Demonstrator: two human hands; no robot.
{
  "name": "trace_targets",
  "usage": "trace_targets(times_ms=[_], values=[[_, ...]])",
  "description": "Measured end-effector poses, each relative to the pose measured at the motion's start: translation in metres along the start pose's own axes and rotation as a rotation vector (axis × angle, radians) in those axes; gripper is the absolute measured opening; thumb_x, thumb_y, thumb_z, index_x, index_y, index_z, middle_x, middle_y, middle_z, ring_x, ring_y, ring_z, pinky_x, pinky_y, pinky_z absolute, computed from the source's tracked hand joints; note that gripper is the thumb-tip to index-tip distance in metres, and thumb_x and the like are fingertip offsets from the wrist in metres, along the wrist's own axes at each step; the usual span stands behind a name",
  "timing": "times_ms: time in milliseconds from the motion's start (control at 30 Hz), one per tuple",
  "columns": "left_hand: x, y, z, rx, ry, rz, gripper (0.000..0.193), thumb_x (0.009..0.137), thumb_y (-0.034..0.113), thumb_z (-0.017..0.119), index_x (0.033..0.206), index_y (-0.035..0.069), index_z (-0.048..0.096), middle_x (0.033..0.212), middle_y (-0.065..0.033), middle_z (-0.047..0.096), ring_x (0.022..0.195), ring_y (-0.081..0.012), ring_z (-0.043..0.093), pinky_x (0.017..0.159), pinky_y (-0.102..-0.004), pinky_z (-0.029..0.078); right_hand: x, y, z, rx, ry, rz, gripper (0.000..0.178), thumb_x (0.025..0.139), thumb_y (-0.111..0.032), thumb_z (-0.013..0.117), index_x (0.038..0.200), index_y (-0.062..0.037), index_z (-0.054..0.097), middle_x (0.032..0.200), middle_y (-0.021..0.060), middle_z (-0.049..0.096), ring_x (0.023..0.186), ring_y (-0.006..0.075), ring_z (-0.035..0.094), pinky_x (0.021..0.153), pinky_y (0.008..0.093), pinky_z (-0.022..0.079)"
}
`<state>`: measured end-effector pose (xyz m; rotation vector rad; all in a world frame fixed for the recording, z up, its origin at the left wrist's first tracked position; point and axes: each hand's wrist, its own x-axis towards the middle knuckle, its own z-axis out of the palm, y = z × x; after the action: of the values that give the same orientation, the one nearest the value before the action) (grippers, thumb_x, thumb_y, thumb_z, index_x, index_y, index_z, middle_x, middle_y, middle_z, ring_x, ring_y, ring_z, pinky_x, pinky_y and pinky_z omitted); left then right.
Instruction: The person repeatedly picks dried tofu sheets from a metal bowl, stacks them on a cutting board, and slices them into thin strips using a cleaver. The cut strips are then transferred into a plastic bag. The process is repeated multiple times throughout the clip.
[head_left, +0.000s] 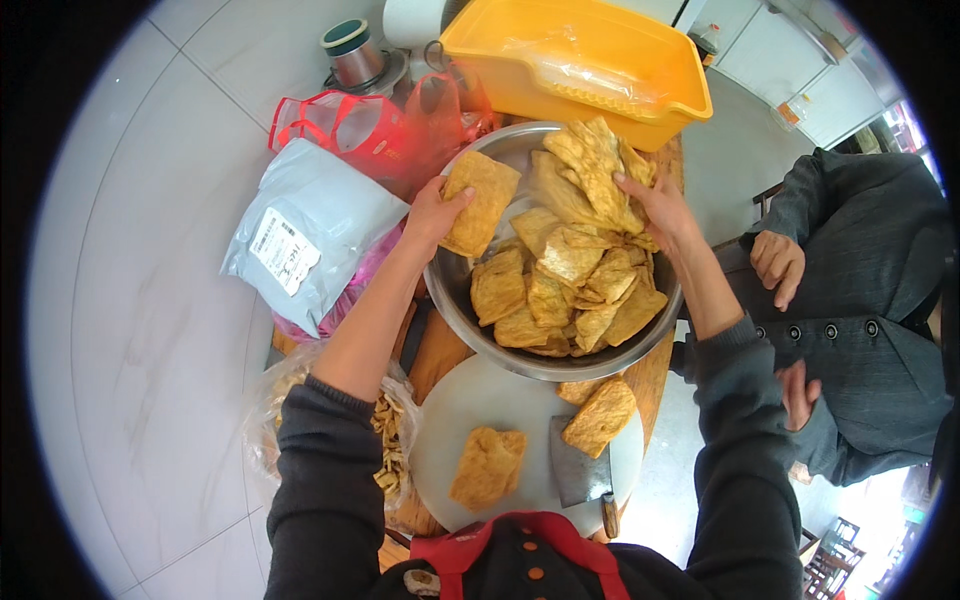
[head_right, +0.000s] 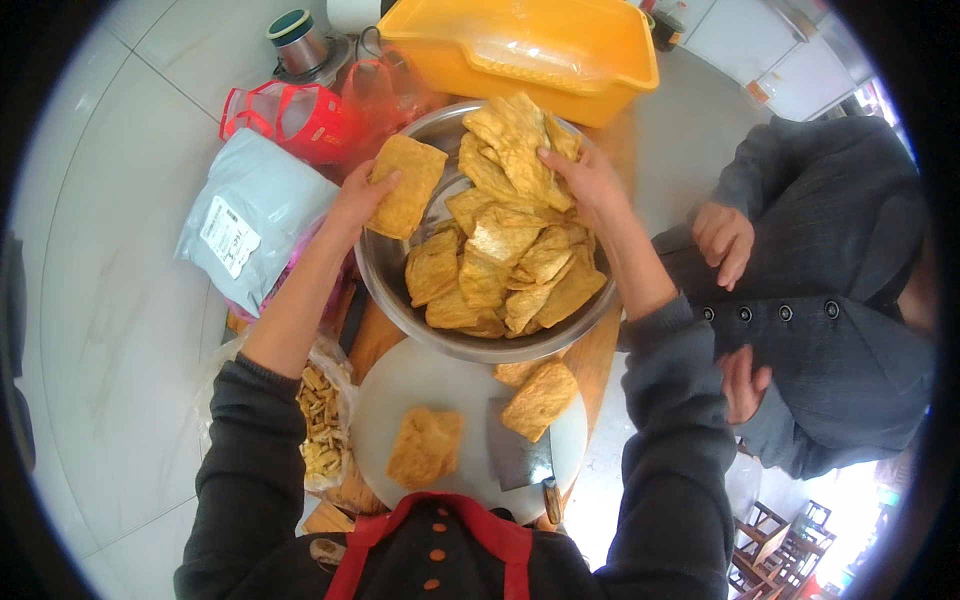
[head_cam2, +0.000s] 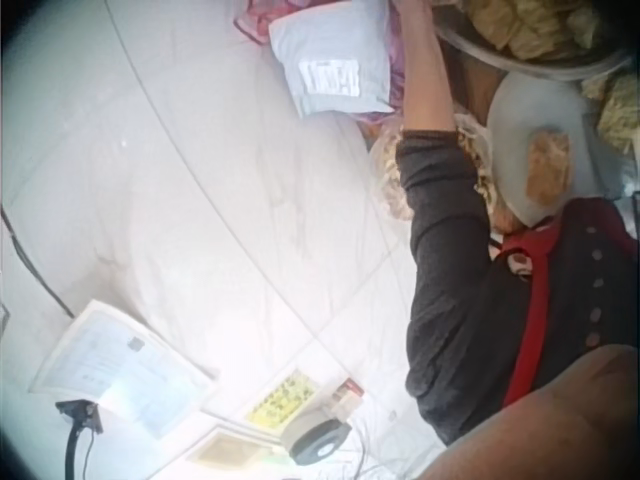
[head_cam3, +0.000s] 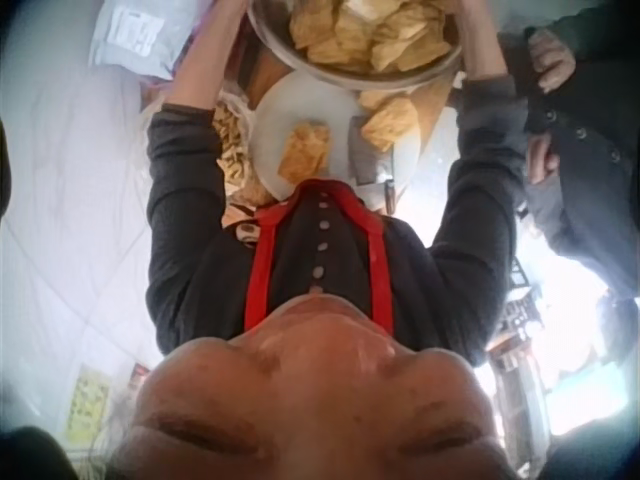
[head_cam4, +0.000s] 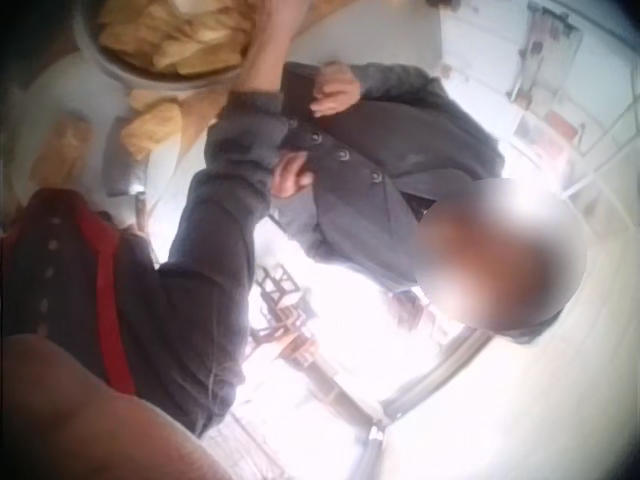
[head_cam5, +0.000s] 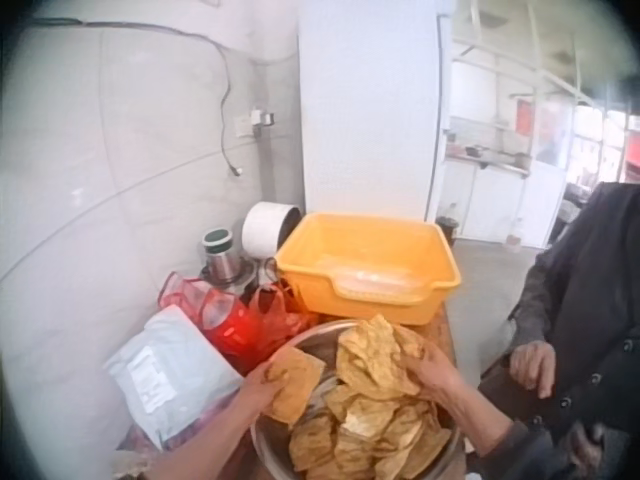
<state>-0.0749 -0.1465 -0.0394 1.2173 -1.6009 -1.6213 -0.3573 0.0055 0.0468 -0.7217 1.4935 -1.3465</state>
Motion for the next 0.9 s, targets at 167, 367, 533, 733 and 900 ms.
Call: trace_targets(times_ms=[167, 367, 533, 733, 900], values=[[0.05, -0.03, 0.025, 0.377, 0.005, 0.077, 0.053, 0.081, 0.034, 0.073, 0.12, 0.001, 0.06, 0.113, -0.0167, 0.067, 0.102, -0.0262, 0.065, 0.088, -0.0371, 0.049, -0.027, 0.024, -0.019, 0.322, 0.079, 0.133, 0.046, 0.092, -0.014, 0.065, 0.131, 0.0013, 0.044, 0.119, 0.0138, 0.061, 0.103, 0.0214, 0.065, 0.085, 0.036, 0.057], [0.069, -0.058, 0.047, 0.693, 0.032, -0.081, 0.061, 0.078, 0.042, 0.074, 0.122, 0.002, 0.059, 0.115, -0.0205, 0.065, 0.107, -0.0316, 0.063, 0.091, -0.0401, 0.049, -0.048, 0.04, -0.034, 0.398, 0.103, 0.174, 0.042, 0.093, -0.014, 0.064, 0.129, 0.0013, 0.048, 0.119, 0.0127, 0.062, 0.103, 0.0211, 0.065, 0.086, 0.0357, 0.056], [0.05, -0.054, 0.068, 1.067, 0.207, 0.028, 0.046, 0.082, 0.036, 0.072, 0.112, 0.003, 0.06, 0.101, -0.017, 0.068, 0.093, -0.0365, 0.065, 0.085, -0.0449, 0.051, -0.054, 0.051, -0.036, 0.371, 0.113, 0.137, 0.042, 0.092, -0.014, 0.065, 0.128, 0.0012, 0.049, 0.119, 0.012, 0.063, 0.104, 0.0211, 0.064, 0.088, 0.0359, 0.054], [0.022, -0.01, 0.071, 1.056, 0.276, 0.639, 0.048, 0.091, 0.043, 0.062, 0.116, 0.003, 0.056, 0.114, -0.016, 0.063, 0.097, -0.0316, 0.063, 0.087, -0.0389, 0.051, -0.059, 0.045, -0.026, 0.336, 0.091, 0.106, 0.049, 0.09, -0.012, 0.066, 0.132, 0.0022, 0.045, 0.123, 0.0144, 0.06, 0.11, 0.0236, 0.062, 0.092, 0.0383, 0.053], [-0.007, 0.049, 0.073, -0.099, -0.53, -0.278, 0.048, 0.098, 0.039, 0.055, 0.128, 0.002, 0.056, 0.121, -0.0073, 0.06, 0.105, -0.0144, 0.06, 0.082, -0.0302, 0.053, -0.063, 0.034, -0.011, 0.282, -0.027, 0.093, 0.045, 0.09, -0.012, 0.066, 0.129, 0.0019, 0.048, 0.119, 0.0125, 0.062, 0.105, 0.0217, 0.064, 0.089, 0.0368, 0.054]])
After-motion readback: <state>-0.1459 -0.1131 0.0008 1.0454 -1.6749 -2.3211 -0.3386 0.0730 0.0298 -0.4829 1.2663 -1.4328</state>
